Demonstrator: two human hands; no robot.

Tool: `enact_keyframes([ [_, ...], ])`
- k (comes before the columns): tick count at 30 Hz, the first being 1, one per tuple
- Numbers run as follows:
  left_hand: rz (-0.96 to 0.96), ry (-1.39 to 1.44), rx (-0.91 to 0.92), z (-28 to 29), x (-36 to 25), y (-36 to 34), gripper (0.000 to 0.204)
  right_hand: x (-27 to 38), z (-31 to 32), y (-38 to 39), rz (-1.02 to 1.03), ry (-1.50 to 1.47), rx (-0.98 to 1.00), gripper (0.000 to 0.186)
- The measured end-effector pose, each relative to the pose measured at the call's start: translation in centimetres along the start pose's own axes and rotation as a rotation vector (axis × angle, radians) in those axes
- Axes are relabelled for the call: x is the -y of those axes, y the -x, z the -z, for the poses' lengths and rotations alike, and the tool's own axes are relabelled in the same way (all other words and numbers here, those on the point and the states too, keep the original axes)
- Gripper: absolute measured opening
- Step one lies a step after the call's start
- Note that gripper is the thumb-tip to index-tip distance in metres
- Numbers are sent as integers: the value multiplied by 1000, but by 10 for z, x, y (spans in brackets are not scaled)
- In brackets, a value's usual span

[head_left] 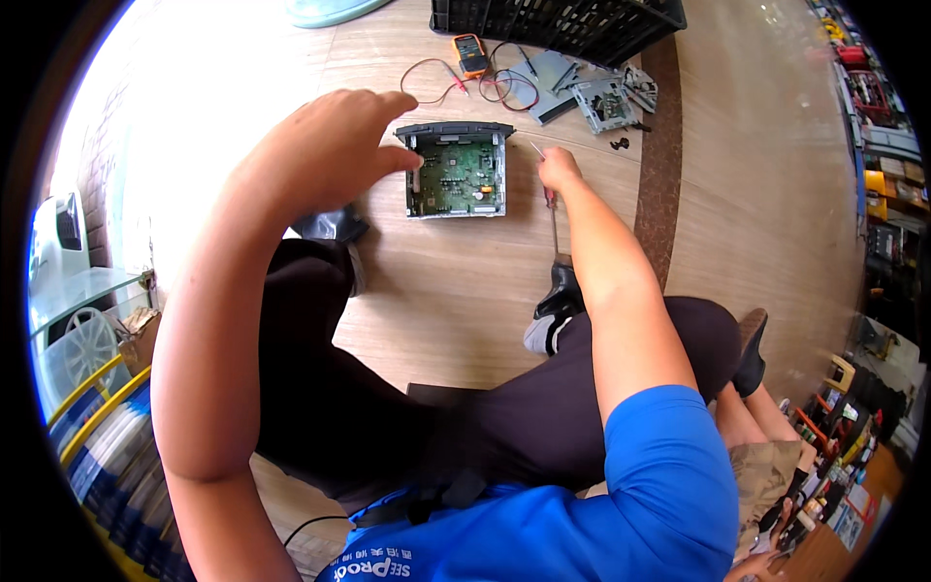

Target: The person disassembles an electronic device by hand on the floor, removing internal components and screws. The person holds and looks at a metal plate before placing it back onto the main housing.

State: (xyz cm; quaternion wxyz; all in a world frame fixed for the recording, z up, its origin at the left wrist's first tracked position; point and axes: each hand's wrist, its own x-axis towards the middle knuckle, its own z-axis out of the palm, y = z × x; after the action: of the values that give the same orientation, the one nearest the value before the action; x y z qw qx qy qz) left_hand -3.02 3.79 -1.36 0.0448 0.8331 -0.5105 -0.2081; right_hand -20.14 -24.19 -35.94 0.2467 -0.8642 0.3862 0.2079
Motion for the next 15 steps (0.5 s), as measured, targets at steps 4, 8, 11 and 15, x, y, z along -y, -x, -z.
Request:
enact_keyframes([
  [4,52,-6,107,-3,-6,-6,49,14,-30,-20,61,-137,-172,24],
  [8,-8,17,131,-6,-19,-15,49,13,-42,-55,-151,-365,-157,47],
  [11,-2,-4,178,-7,-28,-25,51,21,-52,-60,-247,-531,-174,54],
  [15,19,10,220,-9,-34,-31,52,38,-41,-41,-174,-386,-150,43],
])
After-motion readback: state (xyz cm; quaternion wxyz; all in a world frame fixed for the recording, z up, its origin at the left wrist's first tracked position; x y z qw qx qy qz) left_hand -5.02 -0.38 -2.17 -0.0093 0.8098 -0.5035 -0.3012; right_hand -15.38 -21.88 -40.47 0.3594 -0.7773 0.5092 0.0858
